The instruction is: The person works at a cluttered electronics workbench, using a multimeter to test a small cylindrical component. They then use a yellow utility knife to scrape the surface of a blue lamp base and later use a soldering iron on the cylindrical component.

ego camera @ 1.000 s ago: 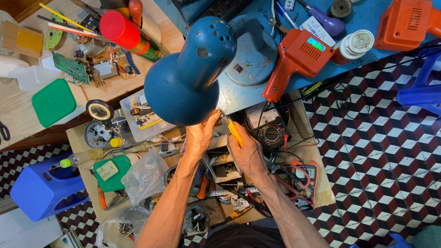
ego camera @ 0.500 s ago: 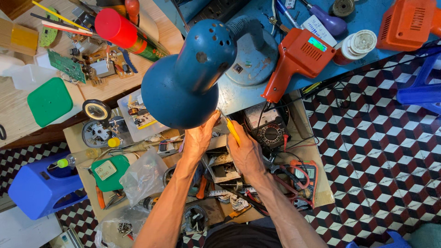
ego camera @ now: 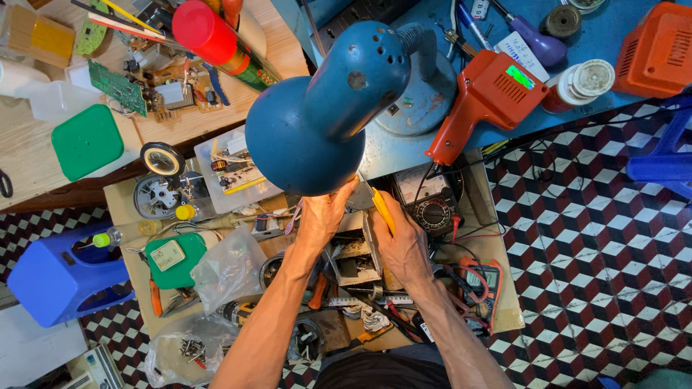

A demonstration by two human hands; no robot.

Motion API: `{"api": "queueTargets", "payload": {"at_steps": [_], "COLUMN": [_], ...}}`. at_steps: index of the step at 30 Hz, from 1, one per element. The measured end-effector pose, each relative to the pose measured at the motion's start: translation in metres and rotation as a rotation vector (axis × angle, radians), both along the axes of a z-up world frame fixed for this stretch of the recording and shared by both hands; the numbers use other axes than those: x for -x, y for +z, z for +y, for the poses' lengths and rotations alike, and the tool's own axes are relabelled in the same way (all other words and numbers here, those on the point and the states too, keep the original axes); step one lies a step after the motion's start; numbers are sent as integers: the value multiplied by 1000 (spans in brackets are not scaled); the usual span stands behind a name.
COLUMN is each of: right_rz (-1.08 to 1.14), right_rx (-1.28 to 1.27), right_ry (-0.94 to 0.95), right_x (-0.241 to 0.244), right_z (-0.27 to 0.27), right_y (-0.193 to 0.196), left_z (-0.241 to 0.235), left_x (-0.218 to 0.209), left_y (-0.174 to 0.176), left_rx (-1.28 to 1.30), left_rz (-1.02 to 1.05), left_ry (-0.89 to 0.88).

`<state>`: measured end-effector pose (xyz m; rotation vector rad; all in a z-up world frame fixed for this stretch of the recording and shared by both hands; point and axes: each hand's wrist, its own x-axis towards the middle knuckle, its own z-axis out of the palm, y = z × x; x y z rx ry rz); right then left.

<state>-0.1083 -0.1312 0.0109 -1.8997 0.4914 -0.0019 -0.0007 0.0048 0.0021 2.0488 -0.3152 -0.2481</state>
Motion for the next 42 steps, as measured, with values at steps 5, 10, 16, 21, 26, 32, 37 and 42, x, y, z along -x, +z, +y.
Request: {"api": "queueTargets", "payload": {"at_steps": [5,10,16,21,26,32,37,42], "right_rz": [24,0,92,379,250,255,233,183], "right_rx": [-45,-43,-65,-72,-21,-399,-565,-525], "right_ry": [8,-66,-57,-44,-14,-132,-204,-230], "right_x": [1,3,17,35,49,70,81,88], "right_z": [4,3,-11,-10,3,22,25,29], "right_y": [-5,-12,14,42,63,82,91,93], "left_z": [0,0,10,23,33,43,46,49], "left_x": [-2,-3,14,30,42,57,69,76], "left_y": [1,6,21,32,55,75,87,95], "left_rx": [81,136,299,837,1176,1343,1404,1425], "left_rz": [-69,98,276,636,728,808,885,888], "left_ry": [-50,31,141,232,205,190,277,252]}}
